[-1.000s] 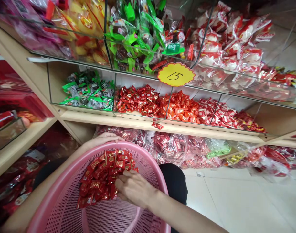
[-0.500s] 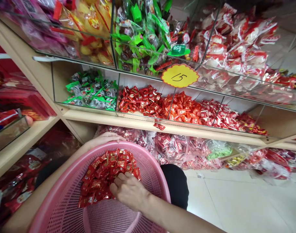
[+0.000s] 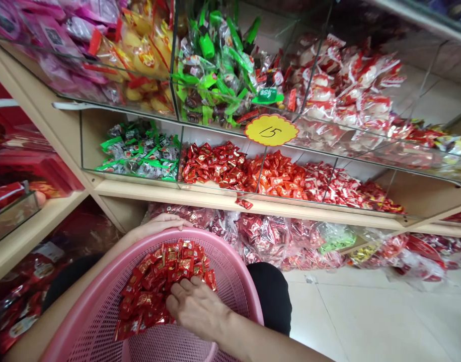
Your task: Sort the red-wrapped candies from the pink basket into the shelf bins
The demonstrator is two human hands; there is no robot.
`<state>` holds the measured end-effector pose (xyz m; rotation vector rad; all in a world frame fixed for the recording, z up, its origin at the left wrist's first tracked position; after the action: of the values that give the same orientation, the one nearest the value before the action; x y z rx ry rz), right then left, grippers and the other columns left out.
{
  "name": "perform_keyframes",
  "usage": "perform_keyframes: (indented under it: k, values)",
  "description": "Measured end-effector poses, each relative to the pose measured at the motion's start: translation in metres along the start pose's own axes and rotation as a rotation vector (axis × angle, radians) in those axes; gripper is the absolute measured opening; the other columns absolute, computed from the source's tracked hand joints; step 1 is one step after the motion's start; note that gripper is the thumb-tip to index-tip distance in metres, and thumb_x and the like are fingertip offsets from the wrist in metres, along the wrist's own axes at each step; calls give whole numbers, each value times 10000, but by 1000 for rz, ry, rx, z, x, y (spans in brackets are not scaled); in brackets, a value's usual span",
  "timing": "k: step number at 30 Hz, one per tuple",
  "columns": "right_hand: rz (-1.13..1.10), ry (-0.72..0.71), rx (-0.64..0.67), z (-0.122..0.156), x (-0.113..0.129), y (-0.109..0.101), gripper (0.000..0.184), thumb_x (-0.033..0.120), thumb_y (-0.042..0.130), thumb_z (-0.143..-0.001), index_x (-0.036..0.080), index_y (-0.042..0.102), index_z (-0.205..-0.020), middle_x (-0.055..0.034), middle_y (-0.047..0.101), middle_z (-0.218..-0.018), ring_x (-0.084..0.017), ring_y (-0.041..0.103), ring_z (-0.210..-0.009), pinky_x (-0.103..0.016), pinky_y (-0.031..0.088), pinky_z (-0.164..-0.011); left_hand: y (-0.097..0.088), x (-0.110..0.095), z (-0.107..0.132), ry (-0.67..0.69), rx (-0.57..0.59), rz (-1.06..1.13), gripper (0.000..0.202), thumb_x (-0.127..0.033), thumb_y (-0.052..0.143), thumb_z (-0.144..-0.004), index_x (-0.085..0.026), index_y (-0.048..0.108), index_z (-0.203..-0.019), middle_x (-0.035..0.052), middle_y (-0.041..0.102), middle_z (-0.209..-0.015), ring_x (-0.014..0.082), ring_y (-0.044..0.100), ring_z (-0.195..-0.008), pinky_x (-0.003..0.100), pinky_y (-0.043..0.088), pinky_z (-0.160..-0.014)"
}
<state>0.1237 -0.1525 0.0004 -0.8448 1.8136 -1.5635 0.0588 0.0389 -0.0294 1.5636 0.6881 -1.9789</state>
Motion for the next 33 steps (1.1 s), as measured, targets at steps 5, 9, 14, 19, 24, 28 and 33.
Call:
perform_keyframes:
  k: [5,9,14,19,24,28,33]
  values:
    - [-88,160,-154,-16,-53,-65,179,327,513,-909,175,525,-816,-23,598,-824,-149,529,-724,-286,396,-661,-1,5,-3,11,18,37,317,-459,624,-783,-143,648,-774,82,655,-1118,215,588,-1040,292,407,-903]
    - [-168,389,-325,-25,-136,-128,131,279,450,-922,176,502,-859,-45,606,-843,-142,540,-749,-262,401,-675,1,5,-2,13,26,49,306,-449,613,-797,-145,648,-800,88,654,-1131,207,612,-972,288,429,-854]
    - [52,888,-104,-29,-240,-154,251,245,527,-862,147,492,-1090,-118,652,-994,-214,618,-870,-282,428,-692,-1,2,-4,15,26,5,346,-459,602,-802,-123,611,-722,97,627,-1200,213,593,-1027,280,398,-893]
    - [110,1110,203,-37,-276,-140,371,230,602,-803,92,567,-1146,-210,617,-1150,-296,608,-1049,-326,475,-782,-1,-2,-3,2,25,30,393,-519,640,-741,-127,612,-730,104,644,-1169,241,567,-1097,300,388,-923]
    - [43,1113,285,-41,-277,-126,352,237,599,-792,101,618,-1116,-193,643,-1121,-283,621,-1037,-317,492,-786,-2,0,-3,25,26,3,385,-509,617,-765,-128,606,-715,93,633,-1192,220,586,-1060,284,395,-913]
    - [-9,1078,276,-39,-277,-121,388,346,616,-781,129,619,-1102,-158,653,-1088,-251,640,-968,-293,497,-741,-2,2,-5,46,41,1,360,-478,599,-796,-126,607,-717,86,637,-1186,224,585,-1057,292,391,-920]
    - [-86,1037,301,-41,-282,-116,311,285,700,-693,128,653,-957,-109,680,-931,-190,641,-817,-227,476,-626,-1,-1,-3,30,22,36,356,-489,622,-772,-135,614,-726,86,651,-1159,248,559,-1101,312,387,-926]
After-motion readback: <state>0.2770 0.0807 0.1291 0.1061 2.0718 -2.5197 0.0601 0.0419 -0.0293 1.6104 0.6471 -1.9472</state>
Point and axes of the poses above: each hand's wrist, its own z-axis away from the middle knuckle, its own y-axis out of the palm, x = y × z, the point moved 7 cm from there along -z, towards the middle knuckle
